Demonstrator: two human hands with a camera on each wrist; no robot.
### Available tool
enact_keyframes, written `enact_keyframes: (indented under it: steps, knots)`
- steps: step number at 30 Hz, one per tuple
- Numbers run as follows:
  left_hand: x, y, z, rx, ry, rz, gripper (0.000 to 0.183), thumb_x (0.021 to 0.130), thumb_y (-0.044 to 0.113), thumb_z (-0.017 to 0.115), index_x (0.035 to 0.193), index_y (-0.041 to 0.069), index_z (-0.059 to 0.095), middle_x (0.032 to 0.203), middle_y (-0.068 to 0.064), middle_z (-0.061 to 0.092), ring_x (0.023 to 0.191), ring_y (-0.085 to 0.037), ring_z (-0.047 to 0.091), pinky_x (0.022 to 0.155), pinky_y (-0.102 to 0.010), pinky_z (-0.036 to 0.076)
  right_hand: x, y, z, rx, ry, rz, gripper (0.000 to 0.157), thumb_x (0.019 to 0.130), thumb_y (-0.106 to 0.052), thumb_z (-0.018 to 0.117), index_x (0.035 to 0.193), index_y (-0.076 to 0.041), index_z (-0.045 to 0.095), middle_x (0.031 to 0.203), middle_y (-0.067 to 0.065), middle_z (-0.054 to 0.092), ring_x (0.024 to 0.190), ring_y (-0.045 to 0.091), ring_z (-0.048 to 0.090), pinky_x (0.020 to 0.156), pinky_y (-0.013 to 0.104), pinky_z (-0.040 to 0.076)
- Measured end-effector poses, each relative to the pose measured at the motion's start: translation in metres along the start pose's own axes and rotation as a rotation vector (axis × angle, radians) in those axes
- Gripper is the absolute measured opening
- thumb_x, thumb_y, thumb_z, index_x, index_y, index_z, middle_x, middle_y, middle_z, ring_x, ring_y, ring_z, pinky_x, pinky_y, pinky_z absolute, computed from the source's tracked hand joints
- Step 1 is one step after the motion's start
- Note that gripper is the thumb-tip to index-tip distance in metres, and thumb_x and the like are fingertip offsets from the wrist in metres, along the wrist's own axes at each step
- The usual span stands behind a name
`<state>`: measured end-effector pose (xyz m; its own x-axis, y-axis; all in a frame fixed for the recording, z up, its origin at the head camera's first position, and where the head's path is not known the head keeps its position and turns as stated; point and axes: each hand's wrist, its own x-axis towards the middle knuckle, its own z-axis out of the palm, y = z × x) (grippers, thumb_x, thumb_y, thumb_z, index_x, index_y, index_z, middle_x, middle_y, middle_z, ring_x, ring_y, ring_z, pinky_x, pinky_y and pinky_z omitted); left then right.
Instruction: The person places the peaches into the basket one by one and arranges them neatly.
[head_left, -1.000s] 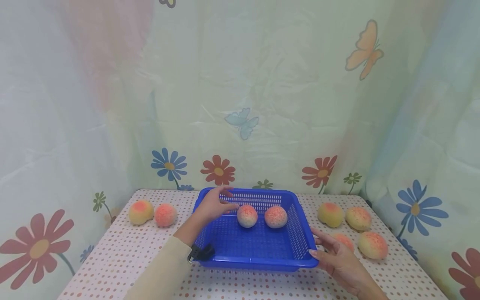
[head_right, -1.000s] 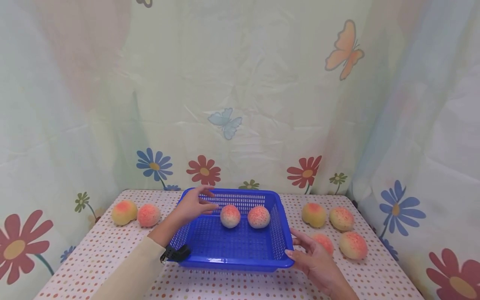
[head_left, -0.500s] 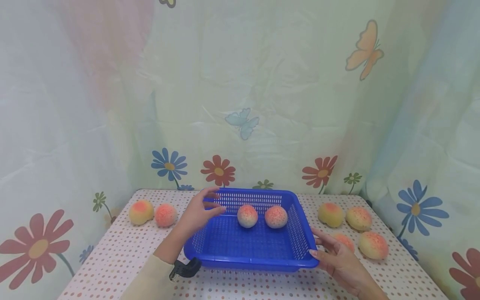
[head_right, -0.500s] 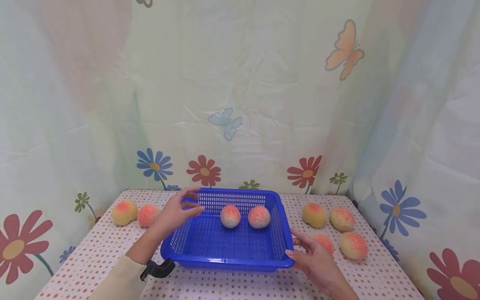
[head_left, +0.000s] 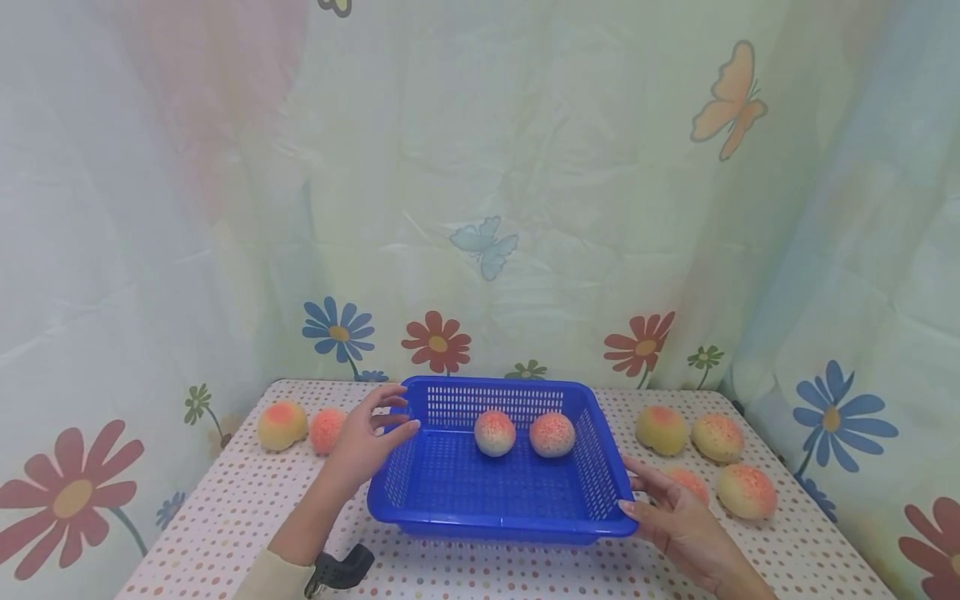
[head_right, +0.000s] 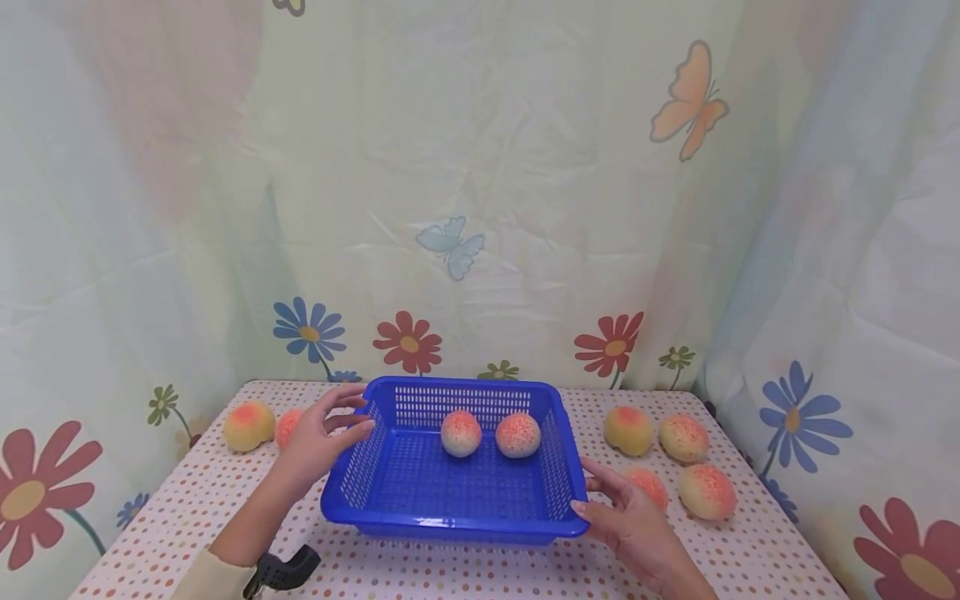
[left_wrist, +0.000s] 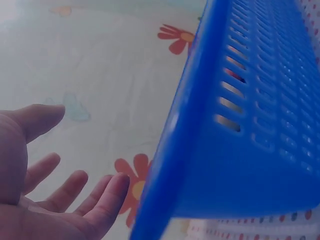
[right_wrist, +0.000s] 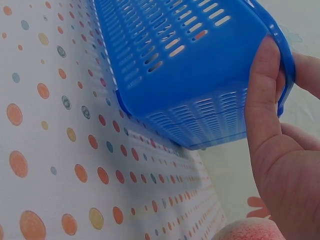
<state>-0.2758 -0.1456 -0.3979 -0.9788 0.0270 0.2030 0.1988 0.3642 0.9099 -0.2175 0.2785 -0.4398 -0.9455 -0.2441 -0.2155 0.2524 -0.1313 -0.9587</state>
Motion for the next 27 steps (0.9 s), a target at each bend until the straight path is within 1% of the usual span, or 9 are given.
enact_keyframes:
  steps: [7,11,14,18,21,23,27]
  knots:
    - [-0.009,-0.008,-0.009,-0.021,0.023,-0.034,0.06,0.081,0.047,0.069,0.133,0.032,0.044,0.132,-0.004,0.051,0.12,-0.024,0.055,0.09,-0.045,0.052,0.0,0.001,-0.001,0.004,0.009,0.006,0.074,0.091,-0.011,0.06,0.151,-0.018,0.017,0.128,0.013,0.041,0.118,0.032,0.055,0.097,0.047,0.046]
    - [-0.014,-0.013,-0.016,-0.012,0.065,-0.01,0.057,0.083,0.046,0.066,0.134,0.032,0.044,0.133,-0.002,0.051,0.123,-0.024,0.052,0.096,-0.047,0.048,0.001,0.002,-0.001,-0.001,0.01,-0.001,0.074,0.091,-0.012,0.06,0.151,-0.018,0.018,0.127,0.012,0.041,0.118,0.031,0.055,0.097,0.047,0.047]
    - [-0.016,-0.019,-0.022,-0.013,0.098,0.027,0.054,0.085,0.042,0.066,0.134,0.031,0.045,0.131,-0.003,0.052,0.122,-0.024,0.053,0.098,-0.046,0.046,0.001,0.002,-0.001,-0.002,0.01,-0.004,0.073,0.091,-0.011,0.06,0.151,-0.018,0.018,0.127,0.012,0.041,0.117,0.031,0.055,0.097,0.047,0.047]
    - [-0.017,-0.029,-0.026,-0.013,0.124,0.041,0.054,0.086,0.042,0.065,0.134,0.029,0.045,0.129,-0.001,0.053,0.122,-0.023,0.053,0.098,-0.043,0.048,0.001,0.002,-0.001,0.001,0.007,-0.005,0.073,0.091,-0.011,0.06,0.151,-0.019,0.018,0.127,0.012,0.041,0.118,0.031,0.055,0.097,0.047,0.046]
    - [-0.019,-0.036,-0.029,-0.009,0.136,0.015,0.055,0.087,0.042,0.064,0.136,0.028,0.043,0.13,0.0,0.051,0.123,-0.024,0.052,0.097,-0.042,0.049,0.001,0.002,-0.001,0.003,0.003,-0.006,0.073,0.091,-0.011,0.06,0.151,-0.019,0.018,0.127,0.012,0.041,0.118,0.032,0.054,0.098,0.047,0.046]
    - [-0.019,-0.041,-0.03,-0.013,0.149,-0.004,0.053,0.088,0.039,0.063,0.136,0.027,0.043,0.131,0.0,0.05,0.124,-0.023,0.051,0.096,-0.042,0.049,0.002,0.002,-0.002,0.007,0.004,-0.006,0.073,0.091,-0.011,0.06,0.151,-0.019,0.018,0.127,0.012,0.041,0.118,0.032,0.055,0.098,0.047,0.046]
    - [-0.019,-0.051,-0.034,-0.022,0.2,-0.033,0.047,0.09,0.032,0.062,0.133,0.026,0.045,0.132,-0.002,0.049,0.123,-0.022,0.051,0.096,-0.04,0.049,0.002,0.003,-0.002,0.002,0.007,-0.005,0.073,0.091,-0.012,0.06,0.151,-0.019,0.018,0.126,0.012,0.04,0.118,0.032,0.055,0.097,0.047,0.046]
